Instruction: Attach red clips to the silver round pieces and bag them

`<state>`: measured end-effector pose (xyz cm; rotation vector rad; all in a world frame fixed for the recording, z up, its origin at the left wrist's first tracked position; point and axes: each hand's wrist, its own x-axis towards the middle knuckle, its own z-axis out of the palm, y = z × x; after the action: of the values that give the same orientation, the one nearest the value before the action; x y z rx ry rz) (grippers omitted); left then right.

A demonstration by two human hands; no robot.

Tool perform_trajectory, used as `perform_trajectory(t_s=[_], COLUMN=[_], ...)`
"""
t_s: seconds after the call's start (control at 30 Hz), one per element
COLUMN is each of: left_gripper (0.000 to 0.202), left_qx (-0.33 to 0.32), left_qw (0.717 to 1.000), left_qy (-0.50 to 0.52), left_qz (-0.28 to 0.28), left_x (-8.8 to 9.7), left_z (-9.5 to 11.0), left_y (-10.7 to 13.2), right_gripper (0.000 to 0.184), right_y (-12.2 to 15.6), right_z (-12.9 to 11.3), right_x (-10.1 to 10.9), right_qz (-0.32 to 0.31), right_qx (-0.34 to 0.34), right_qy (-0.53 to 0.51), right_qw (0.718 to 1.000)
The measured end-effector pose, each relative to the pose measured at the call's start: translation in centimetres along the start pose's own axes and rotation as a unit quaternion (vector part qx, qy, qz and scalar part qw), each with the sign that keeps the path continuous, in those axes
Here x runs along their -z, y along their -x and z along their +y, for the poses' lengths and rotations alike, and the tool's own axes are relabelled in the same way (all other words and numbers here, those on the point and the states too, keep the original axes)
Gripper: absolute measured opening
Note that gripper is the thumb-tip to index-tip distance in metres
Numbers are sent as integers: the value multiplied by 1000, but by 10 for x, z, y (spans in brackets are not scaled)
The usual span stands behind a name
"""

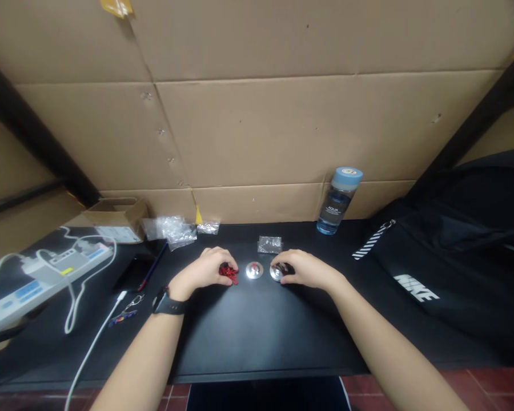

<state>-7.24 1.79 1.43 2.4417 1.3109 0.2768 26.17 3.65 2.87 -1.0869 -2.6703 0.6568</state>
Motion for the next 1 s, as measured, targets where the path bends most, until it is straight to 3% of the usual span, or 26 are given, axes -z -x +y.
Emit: perform_trajectory(t_s=[0.2,0.37,0.5,0.63,0.77,1.0], left_gripper=[11,7,12,16,21,13], left_qx=[-5,-19,-30,-25,-10,-30], left_qw=[1000,1000,999,993,971,939], left_qy=[1,-2,-7,22,132,186], left_qz=[-20,15,42,110,198,288], left_x=[-6,-11,-12,-3,5,-11], left_z=[3,8,13,22,39,67], left_y=[-4,-4,-5,-4,-4,-13], right_gripper=[40,41,37,46,55,65], right_y=[1,1,1,0,-3,-7], right_z=[3,1,-10,-24,-32,-34], right_x=[1,5,9,4,-9,-20], right_qz=[-2,23,67,124,153,141], right_qx=[1,34,78,91,78,70], right_qy=[-9,-30,-114,-203,-299,-439], right_qw=[1000,999,988,967,939,885])
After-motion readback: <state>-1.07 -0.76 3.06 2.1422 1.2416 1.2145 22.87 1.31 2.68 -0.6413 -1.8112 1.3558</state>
